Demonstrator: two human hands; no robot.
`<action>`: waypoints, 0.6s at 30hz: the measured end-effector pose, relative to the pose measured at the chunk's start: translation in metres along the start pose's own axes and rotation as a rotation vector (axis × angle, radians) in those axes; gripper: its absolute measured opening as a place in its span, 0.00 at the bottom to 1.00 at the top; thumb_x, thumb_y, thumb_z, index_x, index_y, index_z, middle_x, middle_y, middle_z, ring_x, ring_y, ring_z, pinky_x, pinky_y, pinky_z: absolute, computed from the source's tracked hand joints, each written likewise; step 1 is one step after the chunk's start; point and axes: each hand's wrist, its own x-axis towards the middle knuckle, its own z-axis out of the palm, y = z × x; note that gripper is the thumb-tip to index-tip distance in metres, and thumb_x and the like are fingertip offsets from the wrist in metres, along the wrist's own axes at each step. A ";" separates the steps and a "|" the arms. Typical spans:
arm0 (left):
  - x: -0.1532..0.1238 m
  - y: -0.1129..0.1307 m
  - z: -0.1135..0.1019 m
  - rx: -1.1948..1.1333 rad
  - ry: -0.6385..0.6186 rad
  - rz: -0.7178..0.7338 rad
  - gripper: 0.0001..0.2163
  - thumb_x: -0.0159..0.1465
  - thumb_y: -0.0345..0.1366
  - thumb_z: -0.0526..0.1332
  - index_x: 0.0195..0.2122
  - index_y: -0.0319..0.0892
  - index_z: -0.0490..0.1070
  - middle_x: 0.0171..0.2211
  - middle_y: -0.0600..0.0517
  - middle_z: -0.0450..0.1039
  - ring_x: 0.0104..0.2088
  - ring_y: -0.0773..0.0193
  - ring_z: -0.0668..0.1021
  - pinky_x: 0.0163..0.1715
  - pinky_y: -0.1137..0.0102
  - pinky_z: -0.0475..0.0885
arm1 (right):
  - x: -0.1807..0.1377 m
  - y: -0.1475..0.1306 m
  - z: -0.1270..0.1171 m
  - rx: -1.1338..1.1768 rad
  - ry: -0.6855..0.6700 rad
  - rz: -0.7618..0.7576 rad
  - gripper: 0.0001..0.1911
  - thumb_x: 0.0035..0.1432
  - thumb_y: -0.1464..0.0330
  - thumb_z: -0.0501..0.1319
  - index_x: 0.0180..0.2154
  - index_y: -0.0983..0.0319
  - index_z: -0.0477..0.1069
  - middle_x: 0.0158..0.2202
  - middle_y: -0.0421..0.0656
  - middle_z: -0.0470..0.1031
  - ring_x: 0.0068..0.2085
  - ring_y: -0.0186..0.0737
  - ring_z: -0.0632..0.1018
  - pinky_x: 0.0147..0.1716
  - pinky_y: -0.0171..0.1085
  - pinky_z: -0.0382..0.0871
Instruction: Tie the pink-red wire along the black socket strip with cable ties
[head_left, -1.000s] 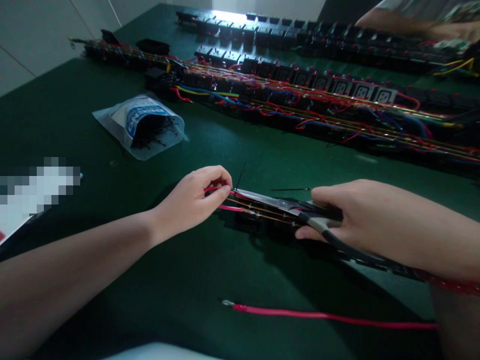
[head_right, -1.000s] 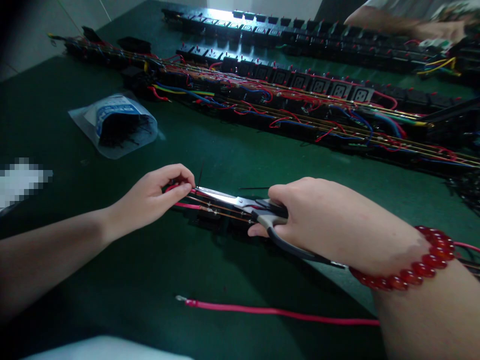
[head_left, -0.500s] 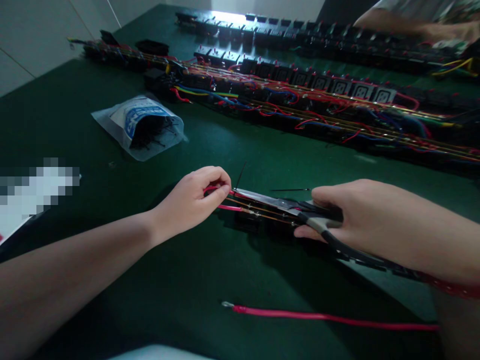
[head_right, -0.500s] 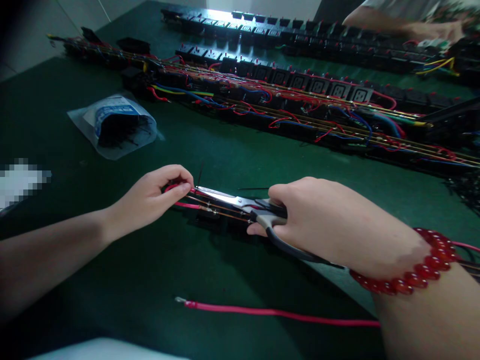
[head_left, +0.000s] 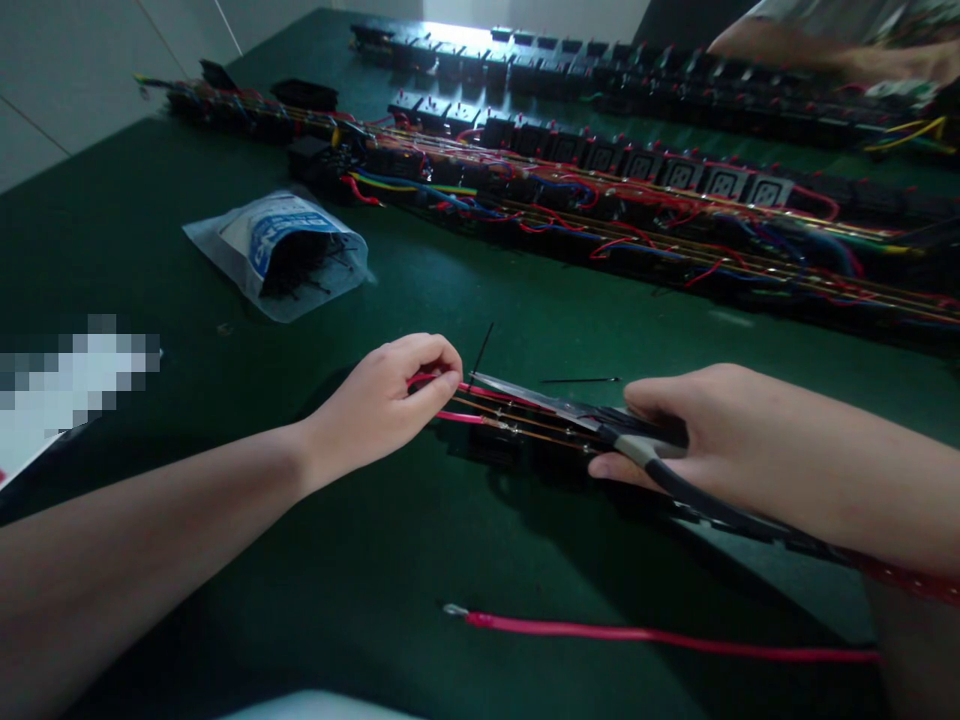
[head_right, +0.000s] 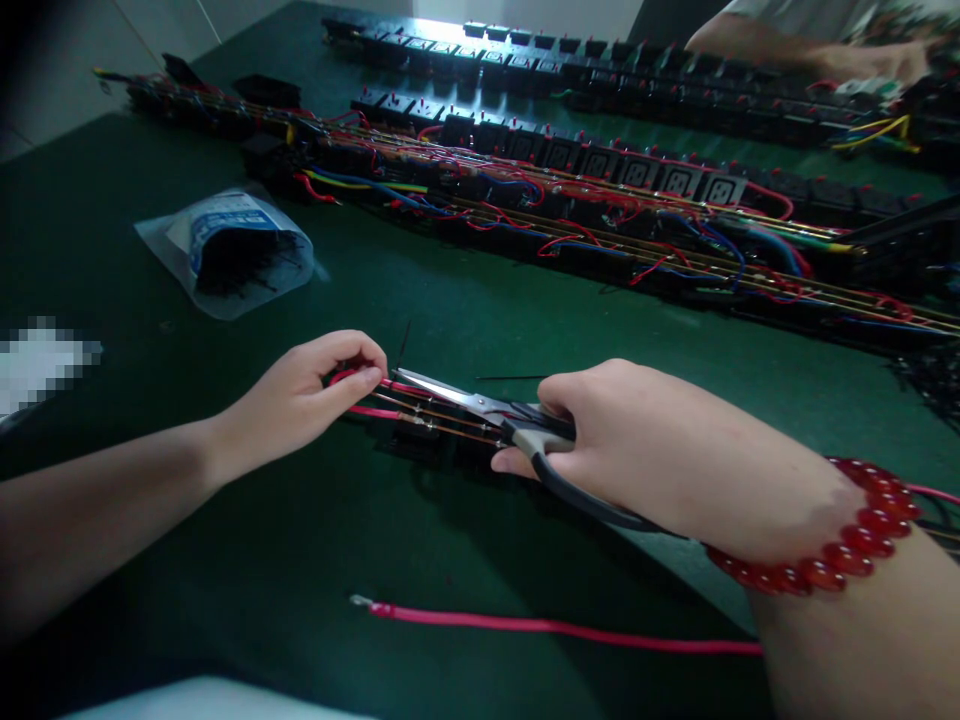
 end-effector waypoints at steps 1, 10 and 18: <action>0.000 0.000 0.000 0.000 -0.002 -0.005 0.08 0.68 0.37 0.55 0.37 0.41 0.72 0.34 0.54 0.71 0.35 0.65 0.74 0.35 0.69 0.67 | 0.000 0.000 0.000 -0.001 0.003 -0.004 0.30 0.49 0.36 0.55 0.29 0.55 0.74 0.24 0.44 0.75 0.21 0.44 0.74 0.15 0.41 0.62; 0.000 0.001 0.000 0.009 -0.009 -0.016 0.09 0.68 0.37 0.54 0.37 0.41 0.71 0.34 0.53 0.71 0.35 0.64 0.74 0.35 0.69 0.68 | -0.002 -0.003 -0.001 -0.033 -0.007 0.001 0.29 0.50 0.37 0.56 0.28 0.55 0.74 0.23 0.44 0.75 0.20 0.44 0.73 0.15 0.40 0.60; -0.002 0.000 0.001 0.016 -0.003 -0.006 0.09 0.68 0.38 0.55 0.37 0.41 0.71 0.34 0.53 0.71 0.35 0.65 0.74 0.36 0.69 0.67 | -0.001 -0.004 0.000 -0.106 0.013 0.020 0.29 0.50 0.37 0.55 0.30 0.54 0.75 0.23 0.41 0.75 0.19 0.41 0.73 0.15 0.38 0.61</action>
